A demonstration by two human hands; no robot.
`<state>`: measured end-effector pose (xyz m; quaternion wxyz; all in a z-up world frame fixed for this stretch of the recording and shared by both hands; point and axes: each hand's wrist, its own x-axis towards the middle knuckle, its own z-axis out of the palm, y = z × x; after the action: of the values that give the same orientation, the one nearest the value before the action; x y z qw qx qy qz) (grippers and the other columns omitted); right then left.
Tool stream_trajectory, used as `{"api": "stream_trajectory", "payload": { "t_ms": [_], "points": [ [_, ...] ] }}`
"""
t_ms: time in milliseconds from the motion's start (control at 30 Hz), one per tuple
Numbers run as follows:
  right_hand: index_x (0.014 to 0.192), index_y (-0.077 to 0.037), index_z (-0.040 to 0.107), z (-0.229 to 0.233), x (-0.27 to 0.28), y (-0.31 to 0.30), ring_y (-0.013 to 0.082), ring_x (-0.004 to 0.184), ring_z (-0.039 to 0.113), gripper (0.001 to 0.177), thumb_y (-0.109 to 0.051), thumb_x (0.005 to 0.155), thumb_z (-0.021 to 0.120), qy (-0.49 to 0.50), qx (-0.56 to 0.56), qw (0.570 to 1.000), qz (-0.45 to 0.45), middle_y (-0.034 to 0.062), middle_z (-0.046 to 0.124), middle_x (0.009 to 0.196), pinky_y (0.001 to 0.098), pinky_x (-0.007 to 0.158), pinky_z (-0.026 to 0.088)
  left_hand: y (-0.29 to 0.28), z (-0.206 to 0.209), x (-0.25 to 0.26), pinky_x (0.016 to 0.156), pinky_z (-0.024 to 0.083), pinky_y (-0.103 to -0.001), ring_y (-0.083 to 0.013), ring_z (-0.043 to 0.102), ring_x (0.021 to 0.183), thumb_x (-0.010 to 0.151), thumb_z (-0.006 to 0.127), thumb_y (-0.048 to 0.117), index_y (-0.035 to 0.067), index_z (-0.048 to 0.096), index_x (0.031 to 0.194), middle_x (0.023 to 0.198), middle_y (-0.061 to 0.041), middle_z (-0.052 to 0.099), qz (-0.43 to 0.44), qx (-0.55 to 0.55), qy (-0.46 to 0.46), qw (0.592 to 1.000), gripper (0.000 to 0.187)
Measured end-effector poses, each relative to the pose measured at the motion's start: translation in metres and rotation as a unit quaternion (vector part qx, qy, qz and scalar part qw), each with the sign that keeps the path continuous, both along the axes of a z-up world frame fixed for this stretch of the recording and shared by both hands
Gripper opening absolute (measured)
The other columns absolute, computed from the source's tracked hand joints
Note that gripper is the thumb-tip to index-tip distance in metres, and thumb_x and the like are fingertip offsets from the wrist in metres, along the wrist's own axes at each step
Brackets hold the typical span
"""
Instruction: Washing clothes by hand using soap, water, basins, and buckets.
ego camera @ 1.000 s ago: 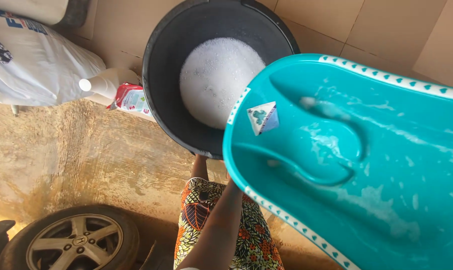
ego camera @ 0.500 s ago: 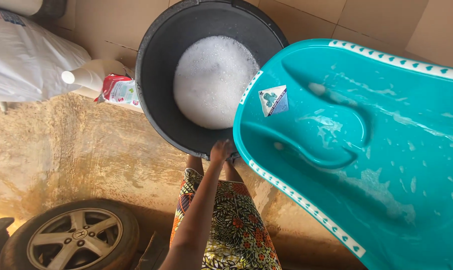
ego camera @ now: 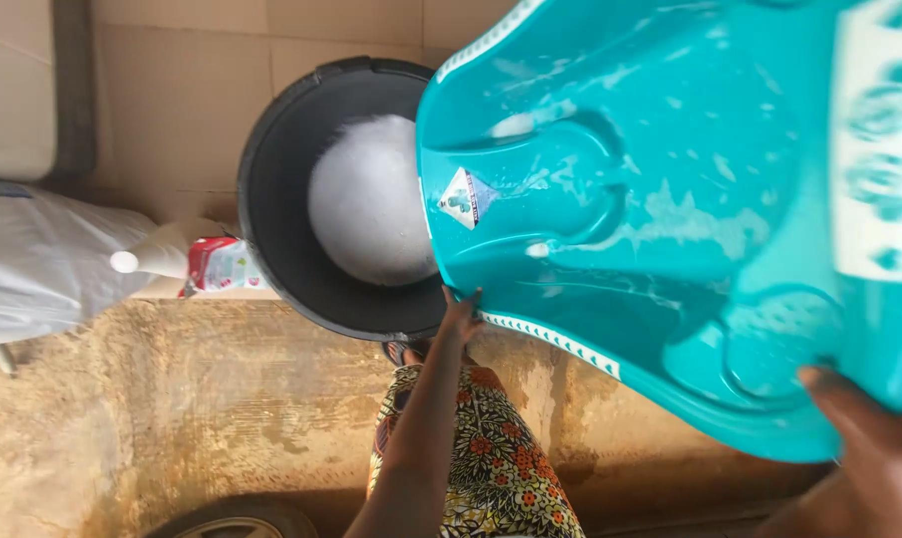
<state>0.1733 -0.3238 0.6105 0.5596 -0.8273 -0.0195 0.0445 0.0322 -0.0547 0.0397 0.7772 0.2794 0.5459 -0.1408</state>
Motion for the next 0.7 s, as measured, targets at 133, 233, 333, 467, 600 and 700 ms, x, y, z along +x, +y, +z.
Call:
{"api": "stream_trajectory", "payload": {
  "t_ms": [133,233,333,467,600,700],
  "points": [
    [0.137,0.002,0.047,0.022,-0.035,0.1,0.0143,0.085,0.059,0.051,0.011,0.092,0.069,-0.041,0.025,0.997,0.062,0.0091,0.062,0.105,0.0282,0.081,0.052,0.003,0.039,-0.025,0.064,0.061,-0.044,-0.0317,0.071,0.091,0.087,0.08,0.018,0.041,-0.021,0.159,0.134,-0.023,0.055,0.17,-0.072,-0.068,0.98,0.126],
    [0.142,0.001,0.049,0.031,-0.064,0.151,0.0147,0.098,0.064,0.06,0.01,0.085,0.065,-0.074,0.027,0.991,0.108,0.0091,0.065,0.111,0.0296,0.091,0.055,0.025,0.088,-0.026,0.068,0.062,-0.044,-0.0346,0.071,0.088,0.087,0.079,0.012,0.038,-0.019,0.158,0.132,-0.02,0.056,0.223,-0.086,-0.074,0.968,0.123],
    [0.133,-0.001,0.051,0.066,-0.106,0.196,0.0178,0.088,0.072,0.051,0.001,0.085,0.068,-0.151,-0.098,0.97,0.162,0.0122,0.072,0.105,0.0331,0.077,0.06,0.025,0.053,-0.022,0.059,0.059,-0.041,-0.0307,0.066,0.08,0.092,0.084,0.014,0.014,0.013,0.162,0.116,-0.024,0.056,0.175,-0.064,-0.145,0.972,0.099],
    [0.132,-0.001,0.052,0.098,-0.154,0.229,0.0225,0.079,0.076,0.052,-0.004,0.083,0.069,-0.163,-0.091,0.955,0.23,0.0143,0.073,0.096,0.0345,0.07,0.061,0.034,0.144,-0.013,0.072,0.064,-0.049,-0.0322,0.074,0.092,0.091,0.07,0.018,0.012,0.03,0.149,0.117,-0.019,0.067,0.132,-0.122,-0.189,0.965,0.07],
    [0.132,0.0,0.051,0.114,-0.195,0.257,0.0404,0.088,0.073,0.061,-0.004,0.075,0.072,-0.219,-0.125,0.906,0.34,0.0254,0.07,0.109,0.0457,0.077,0.059,0.049,0.15,-0.003,0.075,0.063,-0.048,-0.0315,0.073,0.094,0.089,0.073,0.02,0.012,0.038,0.142,0.116,-0.017,0.067,0.138,-0.114,-0.172,0.969,0.064],
    [0.131,0.002,0.049,0.12,-0.213,0.274,0.0469,0.103,0.07,0.061,-0.003,0.074,0.07,-0.287,-0.102,0.873,0.382,0.0317,0.065,0.126,0.0482,0.085,0.059,0.069,0.172,-0.015,0.076,0.063,-0.047,-0.0309,0.072,0.095,0.088,0.076,0.021,0.012,0.044,0.138,0.115,-0.016,0.068,0.151,-0.11,-0.151,0.971,0.06]
  ]
}}
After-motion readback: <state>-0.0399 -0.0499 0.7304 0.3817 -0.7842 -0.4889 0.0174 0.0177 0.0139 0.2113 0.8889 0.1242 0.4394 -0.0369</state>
